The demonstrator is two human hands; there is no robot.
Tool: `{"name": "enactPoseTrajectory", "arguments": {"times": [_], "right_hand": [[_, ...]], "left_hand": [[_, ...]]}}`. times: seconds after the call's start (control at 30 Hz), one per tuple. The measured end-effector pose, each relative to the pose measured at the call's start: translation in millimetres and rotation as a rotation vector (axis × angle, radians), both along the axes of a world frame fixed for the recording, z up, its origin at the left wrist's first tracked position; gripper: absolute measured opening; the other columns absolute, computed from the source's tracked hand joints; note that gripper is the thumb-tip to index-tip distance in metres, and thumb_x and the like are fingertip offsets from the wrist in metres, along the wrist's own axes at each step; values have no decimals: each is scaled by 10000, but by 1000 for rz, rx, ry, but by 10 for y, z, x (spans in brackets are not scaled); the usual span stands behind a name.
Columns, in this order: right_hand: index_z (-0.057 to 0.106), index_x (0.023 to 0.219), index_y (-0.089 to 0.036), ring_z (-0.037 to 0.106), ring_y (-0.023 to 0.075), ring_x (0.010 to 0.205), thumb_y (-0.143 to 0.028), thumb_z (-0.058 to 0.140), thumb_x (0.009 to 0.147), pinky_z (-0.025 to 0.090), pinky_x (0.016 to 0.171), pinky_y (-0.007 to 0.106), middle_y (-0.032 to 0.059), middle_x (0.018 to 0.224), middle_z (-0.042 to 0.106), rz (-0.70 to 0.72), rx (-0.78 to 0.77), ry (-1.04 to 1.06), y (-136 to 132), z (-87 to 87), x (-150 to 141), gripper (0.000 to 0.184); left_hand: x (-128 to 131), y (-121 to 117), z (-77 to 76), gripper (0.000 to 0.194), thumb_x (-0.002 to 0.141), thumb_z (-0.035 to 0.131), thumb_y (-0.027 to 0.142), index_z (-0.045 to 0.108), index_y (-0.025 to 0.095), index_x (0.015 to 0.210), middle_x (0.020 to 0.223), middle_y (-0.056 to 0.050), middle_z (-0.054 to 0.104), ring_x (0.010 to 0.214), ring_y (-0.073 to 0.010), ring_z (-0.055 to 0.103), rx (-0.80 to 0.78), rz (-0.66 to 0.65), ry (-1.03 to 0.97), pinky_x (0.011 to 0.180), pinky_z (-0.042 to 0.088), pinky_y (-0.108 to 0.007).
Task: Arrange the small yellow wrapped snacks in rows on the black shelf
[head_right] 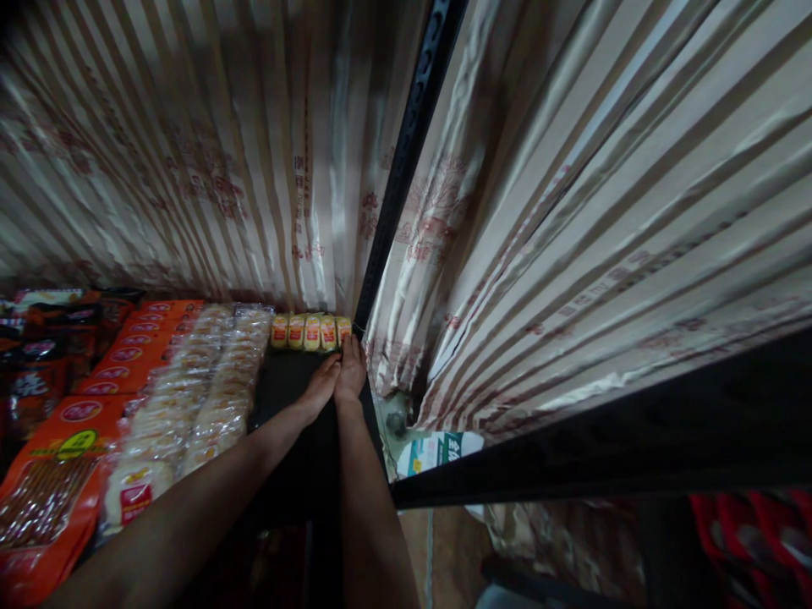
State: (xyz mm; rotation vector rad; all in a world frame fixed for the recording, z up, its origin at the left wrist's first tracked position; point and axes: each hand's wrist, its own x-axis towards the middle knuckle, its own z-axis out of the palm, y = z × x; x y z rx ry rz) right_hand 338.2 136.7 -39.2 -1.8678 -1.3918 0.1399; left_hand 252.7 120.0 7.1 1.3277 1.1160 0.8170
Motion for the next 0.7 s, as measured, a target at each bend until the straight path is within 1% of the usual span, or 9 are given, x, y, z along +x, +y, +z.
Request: {"name": "enactPoseTrajectory", "arguments": {"times": [0.07,0.17,0.33,0.47,0.57,0.63,0.7], "right_hand": [[382,1372,-189,292,157,1335,-19,326,762,224,1113,365,56,1433,374,3,-12,9,2,-10,7,636],[378,1376,-185,279,179,1340,-33,335,767,235,1108,380,72,1448,342,-15,-33,21,-12,-11,10,629],[368,1378,-219,242,164,1357,-47,329,779,235,1109,358,54,1462,303,-41,-2,56,-89,31,-12,624],[400,1355,-161,260,165,1349,-48,316,785,234,1109,371,101,1436,341,-35,12,65,-175,53,-39,586],[475,1292,-144,318,178,1320,-52,336,775,277,1087,379,117,1394,403,-54,42,96,-254,65,-82,543],[519,1244,-134,368,187,1288,-61,355,771,307,1069,374,125,1364,441,-62,56,100,-320,88,-126,506],[569,1179,-113,426,196,1240,-76,376,772,340,1043,362,143,1313,491,-65,45,96,-403,124,-180,451]], "left_hand": [[6,7,-17,411,859,353,208,517,106,1222,1366,-115,469,1272,-173,420,17,4,29,1095,293,-304],[30,28,-46,393,851,364,198,548,135,1192,1339,-91,504,1254,-170,441,56,12,84,1097,295,-314],[64,33,-45,367,838,373,168,591,128,1131,1283,-96,555,1209,-169,487,115,39,176,1075,331,-316],[29,-49,58,353,831,379,146,614,112,1092,1219,-110,598,1156,-168,527,155,18,262,1049,350,-286],[-7,-157,168,358,837,371,139,604,90,1105,1186,-127,614,1113,-165,554,177,-8,376,1008,377,-255],[-27,-245,235,363,840,362,127,603,108,1111,1169,-115,625,1084,-158,571,189,-15,452,972,397,-236],[-50,-343,281,361,840,365,126,611,144,1104,1144,-91,641,1058,-153,585,204,7,528,932,417,-223]]}}
